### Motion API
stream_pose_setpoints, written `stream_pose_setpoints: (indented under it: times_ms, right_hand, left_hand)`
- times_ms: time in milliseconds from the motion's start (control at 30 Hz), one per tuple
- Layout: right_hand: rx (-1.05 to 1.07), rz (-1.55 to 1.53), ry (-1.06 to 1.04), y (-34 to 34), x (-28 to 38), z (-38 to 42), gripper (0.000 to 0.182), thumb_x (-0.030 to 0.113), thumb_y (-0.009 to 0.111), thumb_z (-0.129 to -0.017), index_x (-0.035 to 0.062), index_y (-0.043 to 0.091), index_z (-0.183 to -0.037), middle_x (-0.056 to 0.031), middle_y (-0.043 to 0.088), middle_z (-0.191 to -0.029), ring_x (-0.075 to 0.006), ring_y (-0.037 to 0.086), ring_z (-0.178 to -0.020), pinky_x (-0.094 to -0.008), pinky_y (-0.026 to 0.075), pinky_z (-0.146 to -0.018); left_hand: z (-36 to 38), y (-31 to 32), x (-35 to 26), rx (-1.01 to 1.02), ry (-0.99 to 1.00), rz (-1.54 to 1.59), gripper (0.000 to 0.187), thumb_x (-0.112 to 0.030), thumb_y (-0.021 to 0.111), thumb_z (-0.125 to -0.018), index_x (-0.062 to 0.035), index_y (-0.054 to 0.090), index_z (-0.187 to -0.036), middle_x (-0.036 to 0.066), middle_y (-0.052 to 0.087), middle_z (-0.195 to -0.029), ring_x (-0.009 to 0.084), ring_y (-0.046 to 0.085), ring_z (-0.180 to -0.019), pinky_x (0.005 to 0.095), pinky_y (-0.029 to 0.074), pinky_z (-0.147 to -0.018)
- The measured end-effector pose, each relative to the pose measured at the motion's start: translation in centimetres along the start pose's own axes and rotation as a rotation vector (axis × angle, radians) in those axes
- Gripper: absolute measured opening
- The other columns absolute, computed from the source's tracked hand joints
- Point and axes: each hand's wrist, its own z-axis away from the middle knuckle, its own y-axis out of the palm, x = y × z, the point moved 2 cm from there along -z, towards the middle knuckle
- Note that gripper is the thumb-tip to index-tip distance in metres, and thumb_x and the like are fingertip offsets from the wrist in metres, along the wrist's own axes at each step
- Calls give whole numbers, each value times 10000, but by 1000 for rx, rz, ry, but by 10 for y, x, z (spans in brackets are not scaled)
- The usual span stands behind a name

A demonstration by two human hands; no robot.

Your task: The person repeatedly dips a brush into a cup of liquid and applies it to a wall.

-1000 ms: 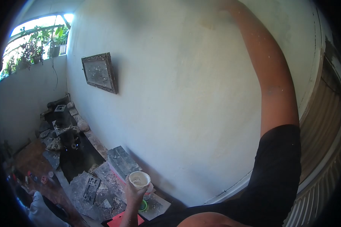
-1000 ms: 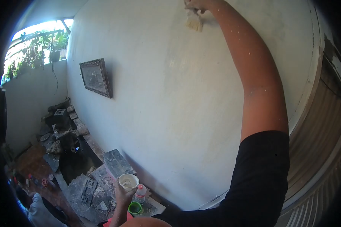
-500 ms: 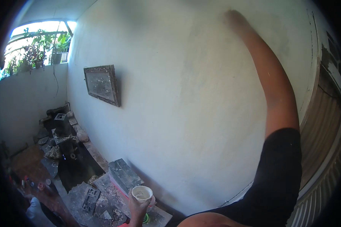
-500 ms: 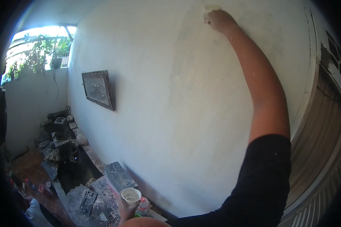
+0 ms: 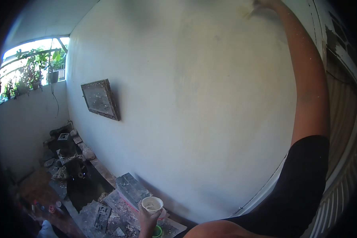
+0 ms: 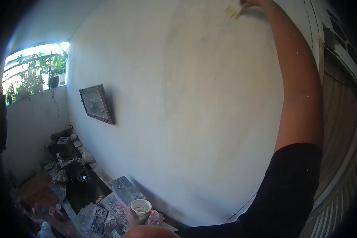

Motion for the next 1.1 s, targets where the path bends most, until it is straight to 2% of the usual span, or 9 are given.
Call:
stream_pose_setpoints:
  times_ms: [133,233,333,567,700,800,867,900,1100]
  right_hand:
    - [-348,710,-539,5,-29,-55,230,86,614,-916,51,722,-1115,-124,726,-1049,-198,684,-985,-326,539,-901]
    - [81,716,-259,30,5,35,220,86,612,-918,56,722,-1106,-121,725,-1044,-233,694,-986,-367,549,-896]
    - [119,822,-823,73,-38,22,310,203,604,-934,4,621,-1171,-170,660,-1153,-299,673,-878,-450,536,-825]
    - [370,-41,-85,-2,-26,-5,217,115,632,-917,-33,693,-1064,-132,717,-977,-263,705,-902,-423,568,-836]
    - [-270,-141,-14,-5,-32,-19,239,108,616,-928,-15,646,-1130,-149,720,-1028,-280,707,-908,-412,560,-806]
    - [-446,194,-481,23,-69,-77,259,141,618,-943,64,618,-1190,-163,715,-1093,-296,701,-933,-415,544,-822]
    - [-143,306,-378,48,-57,-41,316,235,672,-924,124,630,-1217,-190,705,-1129,-290,679,-1049,-429,520,-903]
    - [-42,529,-860,112,-97,-109,176,129,638,-855,45,724,-984,-159,714,-937,-285,690,-798,-405,556,-781]
    - [351,670,-966,130,-37,107,110,155,700,-817,57,748,-816,-162,720,-837,-336,708,-812,-427,565,-748]
  left_hand:
    - [0,9,10,-27,-11,-5,725,-149,885,-645,12,487,-1229,178,637,-1127,316,651,-1043,397,509,-904]
    - [1,9,10,-8,10,-7,713,-149,882,-640,6,495,-1219,173,634,-1114,315,648,-1038,399,508,-903]
    - [1,11,14,-21,8,39,701,-160,877,-645,1,499,-1214,173,628,-1112,317,643,-1034,399,506,-901]
    - [13,15,6,14,-3,63,726,-170,873,-661,5,477,-1244,173,613,-1153,309,621,-1078,399,491,-922]
    - [25,20,-2,45,13,34,758,-152,875,-662,9,452,-1271,173,613,-1155,299,627,-1070,392,501,-913]
    - [36,22,4,43,28,-5,766,-143,876,-663,10,447,-1280,168,617,-1147,281,637,-1045,385,511,-902]
    - [44,17,-3,53,16,4,767,-141,877,-664,9,449,-1283,164,619,-1146,269,639,-1039,384,514,-901]
    - [50,14,-15,62,5,18,766,-141,877,-664,8,451,-1282,162,620,-1148,263,639,-1041,385,514,-903]
    - [81,-8,-11,69,56,60,728,-150,879,-677,-3,466,-1258,149,631,-1132,258,638,-1060,388,511,-906]
